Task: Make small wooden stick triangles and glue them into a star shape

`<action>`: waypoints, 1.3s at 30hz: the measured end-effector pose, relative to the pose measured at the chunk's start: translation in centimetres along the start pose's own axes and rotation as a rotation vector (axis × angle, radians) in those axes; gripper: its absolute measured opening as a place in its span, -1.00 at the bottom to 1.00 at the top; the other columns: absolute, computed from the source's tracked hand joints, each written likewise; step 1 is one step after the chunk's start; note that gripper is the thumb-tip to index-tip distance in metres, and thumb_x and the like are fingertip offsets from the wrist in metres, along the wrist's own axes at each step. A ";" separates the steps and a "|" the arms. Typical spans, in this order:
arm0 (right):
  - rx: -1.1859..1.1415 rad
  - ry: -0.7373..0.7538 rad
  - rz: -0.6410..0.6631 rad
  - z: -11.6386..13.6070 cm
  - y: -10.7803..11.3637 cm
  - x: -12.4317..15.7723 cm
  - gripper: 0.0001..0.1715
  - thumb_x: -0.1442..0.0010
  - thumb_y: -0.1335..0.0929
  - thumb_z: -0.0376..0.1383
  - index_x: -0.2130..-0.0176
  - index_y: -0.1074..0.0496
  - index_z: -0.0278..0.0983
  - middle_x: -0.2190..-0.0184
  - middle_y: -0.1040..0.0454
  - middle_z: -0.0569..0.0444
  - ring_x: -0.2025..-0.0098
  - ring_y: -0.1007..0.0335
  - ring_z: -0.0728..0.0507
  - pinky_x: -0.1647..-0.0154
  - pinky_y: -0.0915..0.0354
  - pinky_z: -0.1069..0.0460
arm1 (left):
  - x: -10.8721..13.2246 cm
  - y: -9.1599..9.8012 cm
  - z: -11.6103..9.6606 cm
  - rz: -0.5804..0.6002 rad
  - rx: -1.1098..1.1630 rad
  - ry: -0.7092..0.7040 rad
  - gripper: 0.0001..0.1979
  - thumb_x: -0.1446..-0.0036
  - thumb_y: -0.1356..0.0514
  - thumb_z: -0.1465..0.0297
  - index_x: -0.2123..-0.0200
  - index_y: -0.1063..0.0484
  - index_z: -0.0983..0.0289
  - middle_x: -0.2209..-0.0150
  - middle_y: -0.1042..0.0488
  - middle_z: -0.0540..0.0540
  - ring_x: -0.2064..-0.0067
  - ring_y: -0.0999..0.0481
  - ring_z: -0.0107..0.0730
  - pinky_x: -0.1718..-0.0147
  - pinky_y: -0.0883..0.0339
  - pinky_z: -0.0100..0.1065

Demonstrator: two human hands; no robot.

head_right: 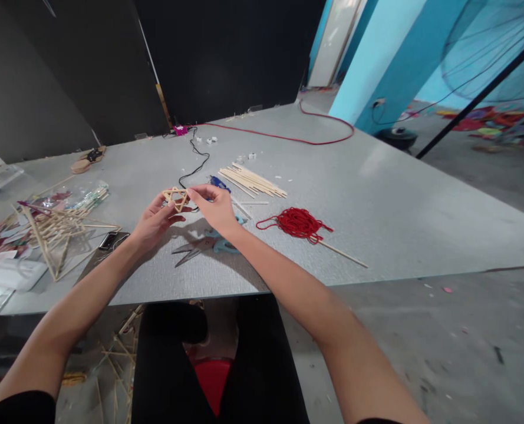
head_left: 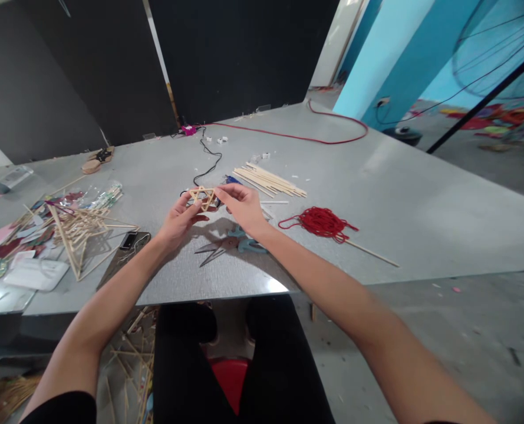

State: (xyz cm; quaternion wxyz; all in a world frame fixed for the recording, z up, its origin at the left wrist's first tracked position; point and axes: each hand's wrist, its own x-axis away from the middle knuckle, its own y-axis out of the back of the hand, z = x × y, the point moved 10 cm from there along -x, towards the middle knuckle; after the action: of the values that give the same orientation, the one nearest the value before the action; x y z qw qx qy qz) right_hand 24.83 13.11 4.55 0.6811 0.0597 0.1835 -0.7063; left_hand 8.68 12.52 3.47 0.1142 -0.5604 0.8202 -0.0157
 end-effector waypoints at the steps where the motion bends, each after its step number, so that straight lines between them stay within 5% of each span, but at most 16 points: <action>1: -0.005 0.006 0.000 0.1 0.0 0.0 -0.77 -0.21 -0.50 -0.12 0.26 -0.66 -0.24 0.31 -0.67 0.02 0.29 -0.54 -0.10 0.35 -0.37 0.00 | 0.0 0.0 0.0 -0.003 -0.001 0.001 -0.55 -0.20 -0.46 0.12 -0.11 -0.53 0.06 -0.04 -0.67 0.09 0.02 -0.67 -0.18 0.12 -0.48 -0.26; 39: 0.092 -0.020 -0.005 -0.6 0.3 -0.3 -0.67 -0.20 -0.50 -0.07 0.18 -0.71 -0.26 0.26 -0.69 -0.02 0.30 -0.53 -0.09 0.43 -0.33 0.03 | -0.3 0.6 0.1 0.015 -0.059 -0.016 -0.50 -0.20 -0.46 0.10 -0.15 -0.50 0.07 -0.06 -0.66 0.10 0.04 -0.67 -0.25 0.16 -0.48 -0.31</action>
State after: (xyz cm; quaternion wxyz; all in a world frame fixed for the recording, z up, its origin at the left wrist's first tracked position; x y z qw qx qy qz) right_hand 25.10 13.63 4.07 0.6776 0.0835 0.1443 -0.7163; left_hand 8.32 13.04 3.29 0.1043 -0.5576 0.8234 0.0141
